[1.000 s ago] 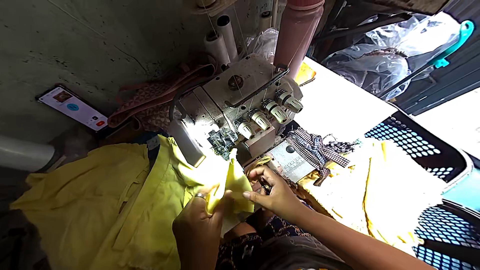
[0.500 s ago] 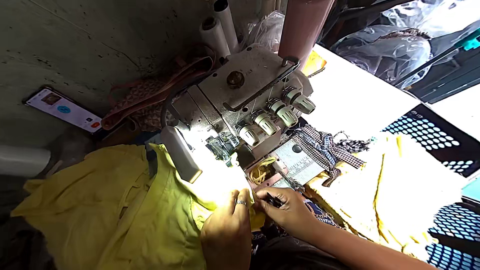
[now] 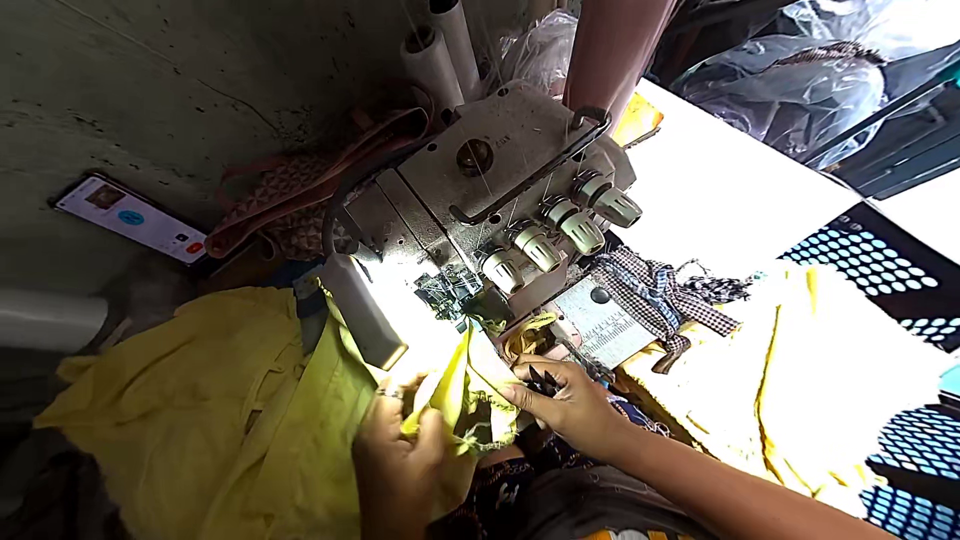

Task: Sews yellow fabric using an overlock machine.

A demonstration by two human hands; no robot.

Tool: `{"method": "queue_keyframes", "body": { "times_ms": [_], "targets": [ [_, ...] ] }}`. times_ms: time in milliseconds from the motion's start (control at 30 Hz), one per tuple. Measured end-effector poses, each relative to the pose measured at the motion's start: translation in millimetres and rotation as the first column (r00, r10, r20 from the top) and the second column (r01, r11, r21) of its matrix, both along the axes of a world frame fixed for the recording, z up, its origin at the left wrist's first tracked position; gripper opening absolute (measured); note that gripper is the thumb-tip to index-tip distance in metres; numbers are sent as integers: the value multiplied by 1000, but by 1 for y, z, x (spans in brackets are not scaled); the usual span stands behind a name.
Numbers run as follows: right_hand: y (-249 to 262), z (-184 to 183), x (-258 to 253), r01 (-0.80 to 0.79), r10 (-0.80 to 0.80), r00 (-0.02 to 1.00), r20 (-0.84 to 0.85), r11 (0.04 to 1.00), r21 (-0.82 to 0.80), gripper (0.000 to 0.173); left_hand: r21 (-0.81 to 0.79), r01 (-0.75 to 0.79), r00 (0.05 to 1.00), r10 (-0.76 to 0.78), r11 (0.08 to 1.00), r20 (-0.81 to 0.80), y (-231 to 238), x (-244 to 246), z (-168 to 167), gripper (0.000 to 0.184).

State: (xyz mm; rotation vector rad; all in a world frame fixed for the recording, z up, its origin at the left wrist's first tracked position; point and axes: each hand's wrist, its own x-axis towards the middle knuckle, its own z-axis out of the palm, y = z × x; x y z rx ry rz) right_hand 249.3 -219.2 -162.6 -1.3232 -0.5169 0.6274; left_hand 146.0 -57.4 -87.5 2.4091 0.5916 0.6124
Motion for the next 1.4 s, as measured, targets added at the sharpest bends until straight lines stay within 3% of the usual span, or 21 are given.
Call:
{"method": "queue_keyframes", "body": {
  "times_ms": [67, 133, 167, 267, 300, 400, 467, 533, 667, 967, 1167, 1267, 1333, 1400],
  "targets": [
    [1, 4, -1, -18, 18, 994, -108, 1000, 6, 9, -78, -27, 997, 32, 997, 63, 7, 3, -7, 20],
    [9, 7, -4, -38, 43, 986, -158, 999, 34, 14, 12, -23, 997, 21, 1000, 80, 18, 19, -17, 23],
    [15, 5, -7, -27, 34, 987, -156, 998, 48, 16, 40, -2, 998, 0, 999, 65, 30, 27, -19, 24],
    [27, -7, -14, 54, -52, 996, -69, 998, 36, 15, -124, 91, 995, -96, 988, -32, 80, 41, -11, 17],
    [26, -12, -14, 87, -87, 996, -7, 996, 22, 14, -87, 109, 991, -115, 990, -70, 86, 42, -4, 16],
    [12, -13, -14, 142, -145, 983, 117, 989, 32, 16, 285, 114, 990, -85, 952, -112, 46, 30, 30, 20],
    [0, -7, -18, 111, -116, 992, 58, 990, 86, 14, 403, 176, 984, -153, 898, -88, -2, 11, 33, 18],
    [-6, -2, -21, 103, -103, 995, -12, 989, 102, 9, 434, 228, 969, -245, 871, -16, -34, -1, 7, 13],
    [-12, -6, -22, 84, -79, 996, -45, 991, 100, 2, 453, 188, 966, -248, 871, 78, -46, -17, -40, 19],
    [-10, -17, -22, 77, -95, 991, 91, 980, 183, 5, 443, 117, 975, -188, 889, 119, -54, -18, -45, 14],
    [-11, -14, -10, -10, -4, 994, 106, 991, 130, 11, 501, 102, 983, -165, 860, 83, -53, -18, -49, 15],
    [-9, -9, -8, -24, 22, 999, 24, 995, 96, 17, 450, 129, 980, -184, 884, 80, -63, -24, -52, 12],
    [-8, -7, -8, -20, 21, 1000, -17, 998, 57, 18, 346, 270, 951, -305, 899, 50, -83, -34, -61, 11],
    [-8, -5, -8, 6, -9, 997, 80, 999, 34, 22, 11, 457, 889, -457, 890, 32, -101, -43, -74, 16]
  ]
}}
